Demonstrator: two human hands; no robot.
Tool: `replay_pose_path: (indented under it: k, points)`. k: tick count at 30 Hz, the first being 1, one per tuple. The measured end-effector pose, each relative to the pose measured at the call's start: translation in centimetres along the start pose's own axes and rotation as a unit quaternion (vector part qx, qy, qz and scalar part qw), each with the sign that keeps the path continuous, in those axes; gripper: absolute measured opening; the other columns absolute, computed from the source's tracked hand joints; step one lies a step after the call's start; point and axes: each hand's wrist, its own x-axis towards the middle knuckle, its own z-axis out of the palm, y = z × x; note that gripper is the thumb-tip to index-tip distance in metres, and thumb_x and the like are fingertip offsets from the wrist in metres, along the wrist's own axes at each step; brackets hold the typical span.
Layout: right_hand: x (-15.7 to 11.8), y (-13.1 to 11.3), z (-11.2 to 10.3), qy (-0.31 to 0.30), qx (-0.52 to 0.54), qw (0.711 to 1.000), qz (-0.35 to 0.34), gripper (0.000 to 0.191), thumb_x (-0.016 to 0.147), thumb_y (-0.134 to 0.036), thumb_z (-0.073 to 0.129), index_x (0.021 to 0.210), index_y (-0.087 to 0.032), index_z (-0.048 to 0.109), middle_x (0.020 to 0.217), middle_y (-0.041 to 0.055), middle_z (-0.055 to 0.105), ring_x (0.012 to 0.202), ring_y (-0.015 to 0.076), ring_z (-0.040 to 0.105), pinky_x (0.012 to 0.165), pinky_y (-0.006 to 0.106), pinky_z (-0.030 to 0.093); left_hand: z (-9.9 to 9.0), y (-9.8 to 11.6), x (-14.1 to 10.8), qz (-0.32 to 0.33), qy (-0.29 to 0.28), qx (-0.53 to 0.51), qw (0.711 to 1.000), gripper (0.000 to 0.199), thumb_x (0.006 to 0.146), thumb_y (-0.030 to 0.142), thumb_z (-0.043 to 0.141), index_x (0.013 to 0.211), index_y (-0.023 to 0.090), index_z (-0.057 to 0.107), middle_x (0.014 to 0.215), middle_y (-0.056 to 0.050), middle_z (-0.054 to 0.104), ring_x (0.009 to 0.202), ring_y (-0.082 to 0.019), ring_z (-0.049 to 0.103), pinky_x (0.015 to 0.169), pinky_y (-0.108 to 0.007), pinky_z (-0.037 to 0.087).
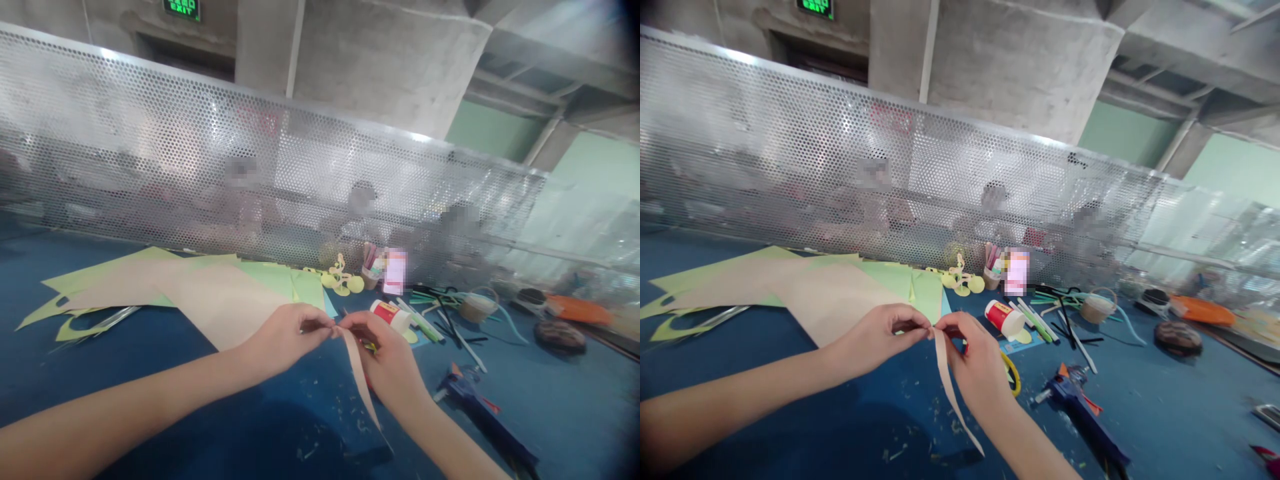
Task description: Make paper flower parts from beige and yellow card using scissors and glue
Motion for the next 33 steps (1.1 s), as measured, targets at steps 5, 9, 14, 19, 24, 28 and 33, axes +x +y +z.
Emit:
replay_pose_path:
  k: [5,9,14,19,24,28,33]
  points:
    - [0.18,0.17,0.08,-0.01,0.09,0.995,0.04,0.008,0.08,-0.029,0.058,0.082,-0.021,0.057,0.079,0.0005,0.063,0.073,0.0153,0.061,0.068,0.025,0.047,0.37,-0.17,-0.08,-0.022,-0.01,-0.068,0.997,0.014,0.081,0.027,0.053,0.083,0.018,0.063,0.08,0.0,0.064,0.077,-0.014,0.06,0.072,-0.025,0.045]
    - [0.25,0.02,0.2,0.001,0.138,0.989,0.06,0.011,0.076,-0.029,0.062,0.079,-0.02,0.056,0.074,-0.0002,0.061,0.069,0.0147,0.059,0.065,0.024,0.046,0.69,-0.6,-0.1,-0.053,-0.018,-0.148,0.987,0.016,0.077,0.031,0.059,0.083,0.017,0.062,0.079,-0.001,0.063,0.077,-0.014,0.06,0.071,-0.025,0.045]
    - [0.63,-0.24,0.33,0.009,0.216,0.971,0.106,0.022,0.071,-0.036,0.066,0.076,-0.019,0.053,0.068,-0.0017,0.059,0.065,0.0131,0.056,0.063,0.024,0.046,0.74,-0.81,-0.03,-0.045,-0.007,-0.165,0.985,0.017,0.076,0.033,0.061,0.08,0.016,0.063,0.079,-0.002,0.065,0.077,-0.015,0.06,0.072,-0.026,0.045]
    - [0.96,0.07,0.49,0.021,0.329,0.931,0.154,0.04,0.06,-0.036,0.074,0.076,-0.023,0.04,0.064,-0.0061,0.058,0.056,0.0111,0.055,0.058,0.024,0.046,0.61,-0.65,-0.01,-0.032,-0.026,-0.173,0.984,0.017,0.077,0.032,0.06,0.082,0.017,0.065,0.082,-0.003,0.068,0.079,-0.015,0.061,0.074,-0.027,0.046]
    - [0.95,0.23,0.21,0.009,0.295,0.943,0.157,0.032,0.062,-0.035,0.072,0.075,-0.021,0.047,0.064,-0.0028,0.06,0.057,0.0128,0.056,0.058,0.026,0.046,0.47,-0.46,0.0,-0.035,-0.033,-0.175,0.983,0.017,0.077,0.031,0.061,0.083,0.017,0.067,0.085,-0.004,0.069,0.083,-0.017,0.062,0.078,-0.03,0.047]
    - [0.81,-0.28,-0.16,-0.002,0.208,0.973,0.098,0.02,0.069,-0.037,0.065,0.072,-0.019,0.057,0.069,0.0004,0.061,0.062,0.015,0.057,0.061,0.028,0.047,0.44,-0.51,0.05,-0.056,-0.027,-0.182,0.981,0.019,0.075,0.033,0.063,0.083,0.016,0.066,0.084,-0.004,0.069,0.083,-0.017,0.063,0.08,-0.031,0.047]
    - [0.6,-0.59,-0.28,0.008,0.15,0.987,0.062,0.016,0.073,-0.034,0.061,0.076,-0.019,0.065,0.075,0.003,0.067,0.07,0.0183,0.06,0.065,0.029,0.049,0.53,-0.77,0.14,-0.072,-0.017,-0.203,0.976,0.018,0.073,0.032,0.065,0.081,0.016,0.064,0.083,-0.003,0.068,0.082,-0.017,0.063,0.08,-0.031,0.047]
